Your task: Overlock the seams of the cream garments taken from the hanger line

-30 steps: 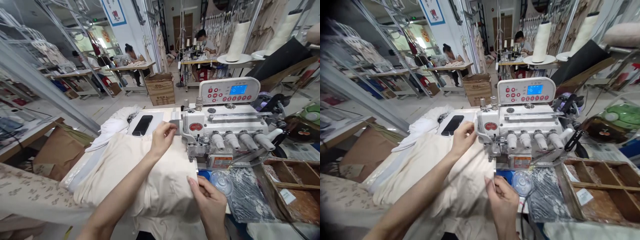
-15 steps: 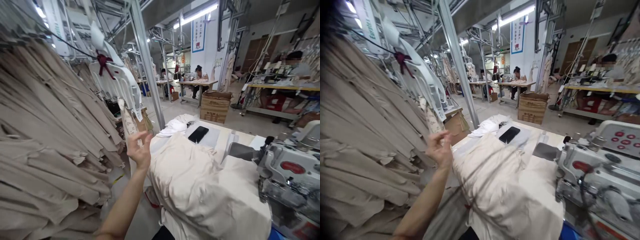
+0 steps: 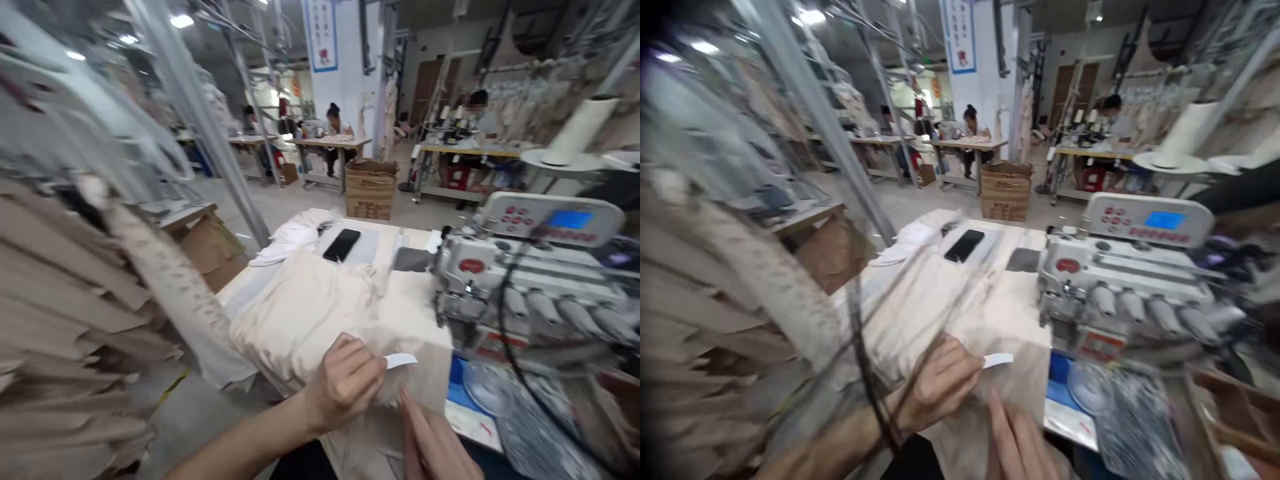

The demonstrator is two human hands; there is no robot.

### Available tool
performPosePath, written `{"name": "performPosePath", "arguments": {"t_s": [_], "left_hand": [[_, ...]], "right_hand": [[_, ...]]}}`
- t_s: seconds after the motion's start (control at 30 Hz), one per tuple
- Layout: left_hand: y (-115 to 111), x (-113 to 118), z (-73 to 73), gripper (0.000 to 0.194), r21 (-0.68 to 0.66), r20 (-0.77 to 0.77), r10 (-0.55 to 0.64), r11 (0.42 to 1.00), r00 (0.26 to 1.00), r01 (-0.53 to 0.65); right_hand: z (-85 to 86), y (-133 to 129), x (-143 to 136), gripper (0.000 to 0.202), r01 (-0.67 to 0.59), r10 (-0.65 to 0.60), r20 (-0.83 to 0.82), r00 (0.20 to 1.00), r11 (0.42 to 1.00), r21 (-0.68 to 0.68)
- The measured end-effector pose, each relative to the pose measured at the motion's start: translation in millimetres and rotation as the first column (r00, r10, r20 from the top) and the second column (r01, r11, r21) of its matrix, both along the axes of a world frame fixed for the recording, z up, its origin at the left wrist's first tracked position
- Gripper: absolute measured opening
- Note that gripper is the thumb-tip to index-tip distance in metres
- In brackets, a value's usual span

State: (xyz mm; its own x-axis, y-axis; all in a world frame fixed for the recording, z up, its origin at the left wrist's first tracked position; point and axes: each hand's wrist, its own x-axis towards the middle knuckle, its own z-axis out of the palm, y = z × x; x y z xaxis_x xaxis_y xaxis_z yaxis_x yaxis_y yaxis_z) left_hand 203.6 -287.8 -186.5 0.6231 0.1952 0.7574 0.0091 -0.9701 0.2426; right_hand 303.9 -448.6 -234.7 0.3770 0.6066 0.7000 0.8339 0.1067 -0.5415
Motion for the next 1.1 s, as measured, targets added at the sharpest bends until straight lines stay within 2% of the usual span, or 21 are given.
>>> {"name": "performPosePath", "arguments": {"t_s": [0.03, 0.07, 0.13, 0.17, 0.2, 0.23, 0.27, 0.3, 0.33, 0.37, 0.4, 0.43, 0.47, 0.57, 0.67, 0.7, 0.77, 0.83, 0.97, 1.1], "left_hand": [[-11.0, 2.3, -4.3, 0.026, 0.019, -0.035, -0.038, 0.999, 0.999, 0.039], [-17.5, 2.9, -6.6, 0.027, 0.039, -0.058, -0.061, 0.997, 0.996, 0.063], [-20.3, 0.4, -7.9, 0.028, 0.043, -0.083, -0.085, 0.995, 0.993, 0.089], [-18.4, -2.0, -8.0, 0.026, -0.008, -0.095, -0.109, 0.994, 0.989, 0.109], [-15.6, -4.7, -8.2, 0.02, -0.123, -0.108, -0.152, 0.983, 0.983, 0.138], [-12.4, -7.3, -8.8, 0.016, -0.304, -0.11, -0.211, 0.938, 0.971, 0.169], [-9.3, -9.3, -9.8, 0.025, -0.532, -0.104, -0.28, 0.826, 0.954, 0.184], [-6.7, -10.3, -11.3, 0.042, -0.755, -0.081, -0.336, 0.636, 0.938, 0.163], [-4.9, -10.0, -13.0, 0.059, -0.912, -0.055, -0.377, 0.395, 0.925, 0.107], [-4.2, -8.3, -14.8, 0.068, -0.986, -0.045, -0.408, 0.167, 0.912, 0.026], [-4.6, -5.3, -16.6, 0.07, -0.998, -0.049, -0.425, -0.006, 0.904, -0.057], [-6.2, -1.5, -18.2, 0.066, -0.986, -0.064, -0.44, -0.112, 0.896, -0.125], [-8.9, 2.8, -19.7, 0.06, -0.971, -0.077, -0.446, -0.168, 0.892, -0.167], [-20.2, 13.2, -23.9, 0.05, -0.966, -0.046, -0.381, -0.217, 0.923, -0.138], [-30.3, 14.3, -28.3, 0.048, -0.983, -0.013, -0.277, -0.172, 0.961, -0.063], [-32.8, 12.9, -29.9, 0.047, -0.988, -0.01, -0.254, -0.144, 0.967, -0.048], [-36.7, 8.7, -32.9, 0.046, -0.995, 0.001, -0.216, -0.097, 0.976, -0.02], [-39.6, 4.7, -35.9, 0.046, -0.998, 0.022, -0.205, -0.068, 0.979, 0.008], [-43.7, 0.6, -41.0, 0.044, -0.998, 0.056, -0.209, -0.016, 0.976, 0.054], [-45.7, -0.5, -39.5, 0.044, -0.994, 0.067, -0.214, 0.071, 0.975, 0.084]], "right_hand": [[-1.1, 3.5, 1.4, 0.052, -0.014, 0.023, 0.165, 0.986, 0.998, -0.054], [-1.5, 7.6, 3.0, 0.055, 0.047, -0.037, 0.225, 0.974, 0.998, -0.037], [-0.5, 14.6, 6.1, 0.045, 0.115, -0.121, 0.28, 0.952, 0.993, 0.037], [0.7, 16.0, 7.4, 0.037, 0.136, -0.15, 0.276, 0.949, 0.988, 0.07], [2.3, 15.7, 8.5, 0.032, 0.139, -0.156, 0.271, 0.95, 0.987, 0.08], [3.9, 13.9, 9.6, 0.029, 0.139, -0.157, 0.263, 0.952, 0.987, 0.086], [5.6, 11.0, 10.8, 0.029, 0.137, -0.157, 0.252, 0.955, 0.986, 0.095], [7.3, 7.7, 12.0, 0.029, 0.125, -0.148, 0.237, 0.96, 0.986, 0.109], [9.0, 4.4, 13.0, 0.03, 0.097, -0.12, 0.221, 0.968, 0.989, 0.112], [10.5, 1.7, 13.9, 0.03, 0.057, -0.079, 0.205, 0.976, 0.992, 0.109], [11.6, -0.3, 14.3, 0.03, 0.01, -0.03, 0.193, 0.981, 0.995, 0.1], [12.2, -1.5, 14.1, 0.03, -0.038, 0.02, 0.186, 0.982, 0.995, 0.09], [12.0, -2.0, 13.2, 0.03, -0.075, 0.06, 0.179, 0.982, 0.994, 0.077], [6.3, -2.4, 5.8, 0.034, -0.104, 0.093, 0.115, 0.989, 0.991, 0.087], [-3.1, -3.8, -5.4, 0.029, -0.073, 0.085, -0.137, 0.987, 0.993, 0.09], [-5.4, -4.2, -9.0, 0.023, -0.038, 0.056, -0.265, 0.963, 0.997, 0.074], [-7.6, -3.7, -15.0, 0.013, 0.055, -0.037, -0.505, 0.862, 0.998, 0.021], [-7.0, -1.8, -18.7, 0.017, 0.122, -0.109, -0.65, 0.752, 0.992, -0.025], [-6.4, 3.3, -20.6, 0.02, 0.191, -0.148, -0.752, 0.642, 0.981, -0.03], [-12.7, 4.9, -19.0, 0.016, 0.234, -0.16, -0.723, 0.672, 0.972, 0.003]]}}
